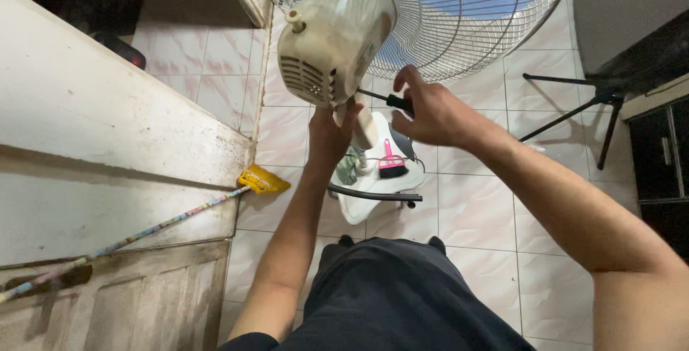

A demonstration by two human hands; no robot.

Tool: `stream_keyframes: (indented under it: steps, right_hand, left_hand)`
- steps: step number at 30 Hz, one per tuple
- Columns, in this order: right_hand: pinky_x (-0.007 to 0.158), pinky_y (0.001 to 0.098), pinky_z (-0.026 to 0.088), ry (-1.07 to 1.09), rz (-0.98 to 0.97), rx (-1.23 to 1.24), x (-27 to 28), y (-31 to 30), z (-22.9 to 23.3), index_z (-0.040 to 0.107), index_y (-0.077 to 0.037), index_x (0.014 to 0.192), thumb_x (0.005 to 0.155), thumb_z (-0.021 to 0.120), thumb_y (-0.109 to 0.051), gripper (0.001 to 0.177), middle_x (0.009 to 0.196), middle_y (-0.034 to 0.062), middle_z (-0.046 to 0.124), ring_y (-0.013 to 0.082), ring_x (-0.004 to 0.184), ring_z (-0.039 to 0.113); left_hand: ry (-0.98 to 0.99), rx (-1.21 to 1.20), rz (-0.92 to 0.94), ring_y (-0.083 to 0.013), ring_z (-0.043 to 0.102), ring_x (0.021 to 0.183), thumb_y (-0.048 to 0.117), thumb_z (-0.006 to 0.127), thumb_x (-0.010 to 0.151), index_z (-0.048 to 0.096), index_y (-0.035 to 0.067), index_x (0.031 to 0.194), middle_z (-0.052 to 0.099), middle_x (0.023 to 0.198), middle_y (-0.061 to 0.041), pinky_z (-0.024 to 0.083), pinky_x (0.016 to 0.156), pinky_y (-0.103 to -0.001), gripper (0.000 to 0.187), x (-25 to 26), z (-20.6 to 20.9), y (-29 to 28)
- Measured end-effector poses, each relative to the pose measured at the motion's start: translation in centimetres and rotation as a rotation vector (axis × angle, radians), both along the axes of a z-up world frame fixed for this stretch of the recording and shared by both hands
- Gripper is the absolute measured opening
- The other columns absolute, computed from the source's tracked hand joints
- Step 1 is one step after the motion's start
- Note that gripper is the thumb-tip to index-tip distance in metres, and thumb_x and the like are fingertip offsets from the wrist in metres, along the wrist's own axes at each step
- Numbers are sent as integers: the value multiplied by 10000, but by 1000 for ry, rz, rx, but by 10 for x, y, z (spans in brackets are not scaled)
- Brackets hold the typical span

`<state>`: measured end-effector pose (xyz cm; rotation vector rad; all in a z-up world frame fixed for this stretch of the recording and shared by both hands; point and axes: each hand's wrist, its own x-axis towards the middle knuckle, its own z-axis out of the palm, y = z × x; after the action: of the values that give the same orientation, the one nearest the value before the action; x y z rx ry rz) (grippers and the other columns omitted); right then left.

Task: The person removes the front grille of a standing electric fan, then uses a screwdriver to loosen screws on the fan head and stand. The person wipes the fan head with a cloth. The fan remains partially disassembled at the end of the clip.

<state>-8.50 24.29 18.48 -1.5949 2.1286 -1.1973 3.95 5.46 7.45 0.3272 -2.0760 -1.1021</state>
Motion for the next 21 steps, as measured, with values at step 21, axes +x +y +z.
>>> stream_keyframes:
  steps: [21]
  right_hand:
    - [542,375,503,628,57,-32,3,22,2,529,35,1121,938,602,-116,248,768,117,590,277,633,628]
  left_hand:
    - [18,14,-36,-358,725,1043,316,725,988,595,35,1260,748,1089,-157,559,875,-444,413,-1,0,2]
